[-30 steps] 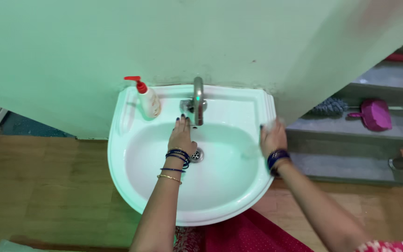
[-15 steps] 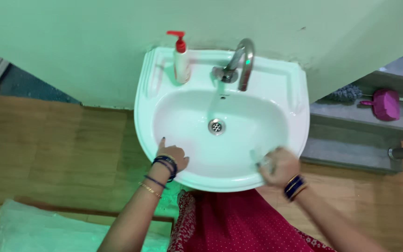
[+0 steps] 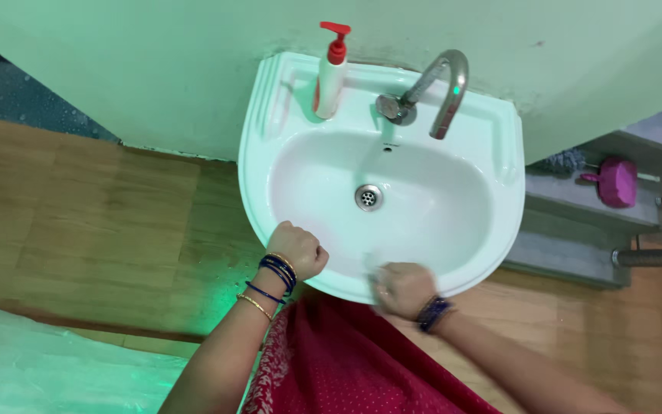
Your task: The person cleans a sink by rinsing the basin with water, applying liquid soap from a dispenser, and scrubbing the basin, faucet, and rim by hand.
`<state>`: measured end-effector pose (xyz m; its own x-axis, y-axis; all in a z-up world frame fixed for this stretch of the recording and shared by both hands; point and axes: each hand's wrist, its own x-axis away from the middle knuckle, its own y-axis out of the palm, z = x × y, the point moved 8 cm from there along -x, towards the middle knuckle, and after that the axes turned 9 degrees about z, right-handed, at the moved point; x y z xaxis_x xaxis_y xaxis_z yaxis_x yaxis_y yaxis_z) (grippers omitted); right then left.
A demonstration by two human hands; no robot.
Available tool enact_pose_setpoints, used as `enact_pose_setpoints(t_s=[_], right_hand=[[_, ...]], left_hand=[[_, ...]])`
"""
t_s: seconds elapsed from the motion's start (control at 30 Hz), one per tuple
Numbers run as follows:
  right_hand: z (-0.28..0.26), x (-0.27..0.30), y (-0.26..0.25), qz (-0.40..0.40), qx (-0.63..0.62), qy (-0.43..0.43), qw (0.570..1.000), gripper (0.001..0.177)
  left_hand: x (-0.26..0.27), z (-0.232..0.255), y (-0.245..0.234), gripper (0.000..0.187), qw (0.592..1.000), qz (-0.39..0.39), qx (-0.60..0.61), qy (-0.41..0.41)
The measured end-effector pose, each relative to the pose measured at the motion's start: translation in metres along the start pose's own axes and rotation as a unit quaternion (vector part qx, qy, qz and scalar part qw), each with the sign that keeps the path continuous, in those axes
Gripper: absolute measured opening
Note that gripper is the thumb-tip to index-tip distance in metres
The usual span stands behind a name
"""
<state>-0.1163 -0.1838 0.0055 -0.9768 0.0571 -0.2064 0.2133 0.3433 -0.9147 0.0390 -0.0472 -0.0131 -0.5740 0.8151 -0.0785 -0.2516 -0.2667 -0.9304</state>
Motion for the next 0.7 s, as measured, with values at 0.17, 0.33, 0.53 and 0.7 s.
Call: enact_pose_setpoints(t_s=[0.17,0.33,0.53,0.7], right_hand=[[0.127,0.018,-0.048,-0.113,0.002,-0.085,0.99,0.023],[0.159,-0.014,-0.081,-0.125,0.039,-0.245,0.961,0.025],[0.149,0.021,-0.035,-0.157,0.077,0.19,0.966,0.034],[0.012,-0.006,0.059,-0.134,0.13,0.143,0.972,0.029]], left_hand=[[0.004,-0.001,-0.003,0.031,1.0,0.023,0.008,0.002],[0.002,-0.002,-0.006,0.029,0.999,0.05,0.016,0.002],[0.002,-0.001,-0.006,0.031,0.999,0.02,0.026,-0.013],[0.002,0.0,-0.001,0.033,1.0,-0.012,0.0,-0.008]])
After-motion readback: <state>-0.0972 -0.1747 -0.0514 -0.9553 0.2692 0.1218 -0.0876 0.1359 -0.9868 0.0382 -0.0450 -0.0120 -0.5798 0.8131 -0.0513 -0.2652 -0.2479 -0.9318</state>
